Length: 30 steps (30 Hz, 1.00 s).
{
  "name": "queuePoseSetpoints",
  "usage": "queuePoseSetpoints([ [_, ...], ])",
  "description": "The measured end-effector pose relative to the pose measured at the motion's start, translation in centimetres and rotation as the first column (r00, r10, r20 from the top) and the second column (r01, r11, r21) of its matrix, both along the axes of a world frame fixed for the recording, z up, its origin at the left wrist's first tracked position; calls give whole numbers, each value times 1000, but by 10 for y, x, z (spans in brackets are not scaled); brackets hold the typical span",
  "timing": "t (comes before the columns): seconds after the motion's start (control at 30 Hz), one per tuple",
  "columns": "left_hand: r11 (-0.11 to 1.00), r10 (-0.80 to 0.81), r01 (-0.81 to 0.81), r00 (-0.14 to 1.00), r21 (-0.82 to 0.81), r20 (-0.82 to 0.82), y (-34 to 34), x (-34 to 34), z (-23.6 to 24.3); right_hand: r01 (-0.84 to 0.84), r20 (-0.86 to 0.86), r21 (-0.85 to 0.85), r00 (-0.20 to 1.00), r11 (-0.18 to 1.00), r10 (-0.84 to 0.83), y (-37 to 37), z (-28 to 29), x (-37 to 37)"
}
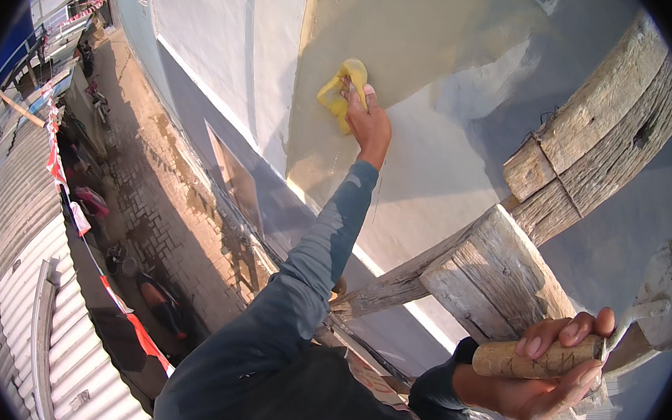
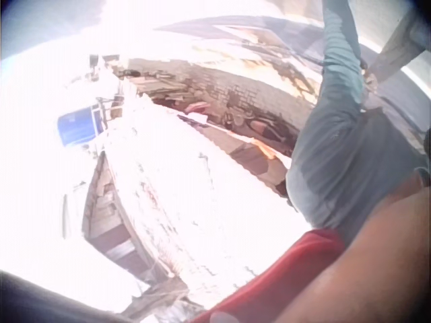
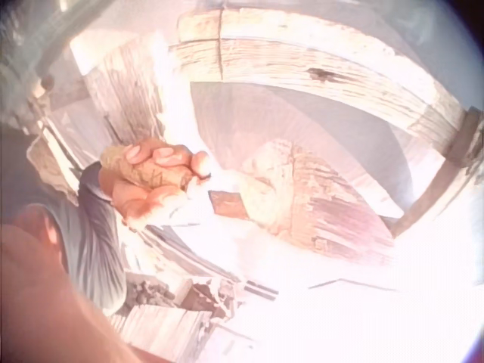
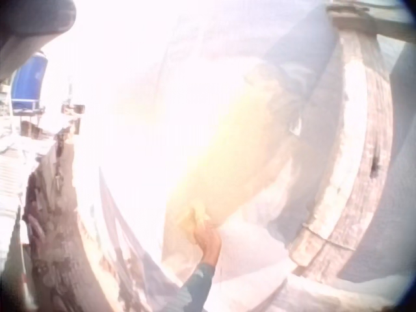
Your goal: The person plasters an exterior wall by applying and smoothing compound using a trowel and wiping the surface with a sponge.
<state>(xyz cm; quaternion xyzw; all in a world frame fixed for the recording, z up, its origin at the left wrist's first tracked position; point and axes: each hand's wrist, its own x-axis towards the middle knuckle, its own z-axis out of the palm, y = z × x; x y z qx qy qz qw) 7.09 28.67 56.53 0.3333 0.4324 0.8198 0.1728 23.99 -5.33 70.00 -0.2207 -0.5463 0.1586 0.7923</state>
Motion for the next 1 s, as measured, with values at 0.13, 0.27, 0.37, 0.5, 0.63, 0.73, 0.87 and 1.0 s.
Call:
queuePoseSetpoints([
  [0.13, 918, 111, 127, 826, 375, -553, -40, 42, 88, 44, -4, 11, 999, 999, -44, -5, -1, 4],
  [0.27, 878, 244, 178, 633, 444, -735, -15, 6, 99, 4, 44, 84, 999, 996, -8, -10, -6, 18],
  [0.37, 914, 320, -86, 753, 396, -575, 18, -27, 38, -84, 86, 124, 994, 989, 74, 0, -7, 16],
  [0.5, 936, 338, -351, 887, 15, -314, 49, -56, -87, 510, 268, 116, 810, 852, -522, -6, -19, 32],
  [0.63, 809, 27, 285, 856, -515, 516, 27, -45, -187, 6, 349, 237, 933, 971, -91, 3, 4, 34],
  [0.73, 842, 183, 87, 882, -532, 434, 17, -46, -230, -156, 238, 172, 965, 973, 113, 18, 8, 5],
  [0.87, 994, 102, -103, 993, 22, 54, 13, -7, -60, -44, 424, 144, 906, 989, -21, 0, 4, 34],
  [1.0, 871, 98, 192, 834, 452, -543, -33, 21, 54, 44, 308, 137, 947, 990, -85, 0, 7, 22],
])
